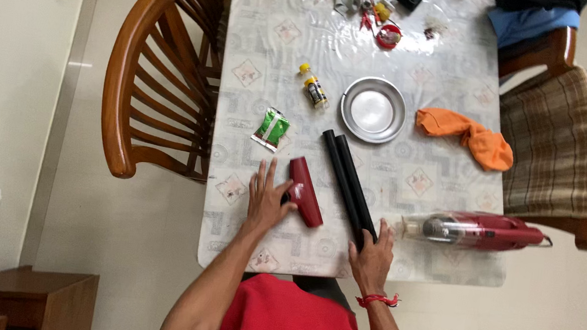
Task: The person assembles a vacuum cleaner by connecting two black extension tubes together, attaching them to the main red vacuum body, and then fitting the red floor nozzle onto the end of the tube before using it to clean the floor.
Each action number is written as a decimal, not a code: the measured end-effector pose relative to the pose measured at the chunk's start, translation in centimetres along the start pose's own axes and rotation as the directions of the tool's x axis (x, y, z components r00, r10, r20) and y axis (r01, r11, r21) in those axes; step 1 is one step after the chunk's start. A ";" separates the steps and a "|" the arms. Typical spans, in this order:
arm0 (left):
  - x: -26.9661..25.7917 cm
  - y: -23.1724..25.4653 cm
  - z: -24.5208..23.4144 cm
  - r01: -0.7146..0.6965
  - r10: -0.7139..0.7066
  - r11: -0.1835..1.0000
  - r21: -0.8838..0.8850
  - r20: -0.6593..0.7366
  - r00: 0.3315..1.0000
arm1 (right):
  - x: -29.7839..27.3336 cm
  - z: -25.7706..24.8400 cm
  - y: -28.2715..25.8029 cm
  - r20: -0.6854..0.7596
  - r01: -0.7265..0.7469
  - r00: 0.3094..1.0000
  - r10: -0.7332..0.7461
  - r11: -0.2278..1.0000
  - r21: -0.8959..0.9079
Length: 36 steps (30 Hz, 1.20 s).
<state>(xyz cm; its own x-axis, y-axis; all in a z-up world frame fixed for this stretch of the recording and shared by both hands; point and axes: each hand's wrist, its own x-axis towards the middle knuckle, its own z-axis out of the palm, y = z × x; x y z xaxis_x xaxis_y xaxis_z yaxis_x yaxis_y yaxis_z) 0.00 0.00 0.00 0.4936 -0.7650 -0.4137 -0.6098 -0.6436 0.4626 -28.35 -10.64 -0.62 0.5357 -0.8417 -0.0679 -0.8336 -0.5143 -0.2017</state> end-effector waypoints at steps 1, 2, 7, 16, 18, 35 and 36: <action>1.4 -0.4 -0.3 -0.022 0.023 0.999 0.027 -0.024 0.999 | -0.5 -0.3 -0.2 -0.014 -0.008 1.000 0.007 1.000 -0.012; 2.5 -0.9 -0.5 -0.044 0.046 0.998 0.054 -0.048 0.998 | -0.9 -0.6 -0.5 -0.028 -0.015 1.000 0.015 1.000 -0.024; 4.6 -2.3 0.3 -0.129 0.161 0.987 0.097 -0.538 0.827 | -1.1 -2.7 -1.7 0.016 -0.044 0.999 0.045 0.997 -0.059; -4.4 1.7 2.8 -0.250 0.182 0.967 -0.048 -0.556 0.811 | 0.7 -1.7 0.2 0.009 0.085 0.996 -0.085 0.996 -0.039; -6.1 3.3 3.4 -0.282 0.210 0.958 -0.057 -0.529 0.822 | 1.2 -1.8 1.1 -0.044 0.093 0.995 -0.090 0.994 0.056; -5.9 11.3 4.7 -0.404 0.399 0.909 0.100 -0.486 0.777 | 3.1 -7.4 6.5 -0.256 0.275 0.946 -0.200 0.913 0.303; -6.1 11.1 4.5 -0.393 0.393 0.913 0.110 -0.493 0.776 | 3.1 -7.3 6.4 -0.226 0.258 0.955 -0.189 0.909 0.328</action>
<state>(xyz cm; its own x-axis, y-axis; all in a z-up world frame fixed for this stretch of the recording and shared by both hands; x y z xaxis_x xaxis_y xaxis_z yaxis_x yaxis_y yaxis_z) -12.56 -2.42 4.18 0.4490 -0.8586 0.2473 -0.8187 -0.2845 0.4988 -33.04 -17.75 5.01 0.6391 -0.7441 0.1946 -0.5754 -0.6305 -0.5210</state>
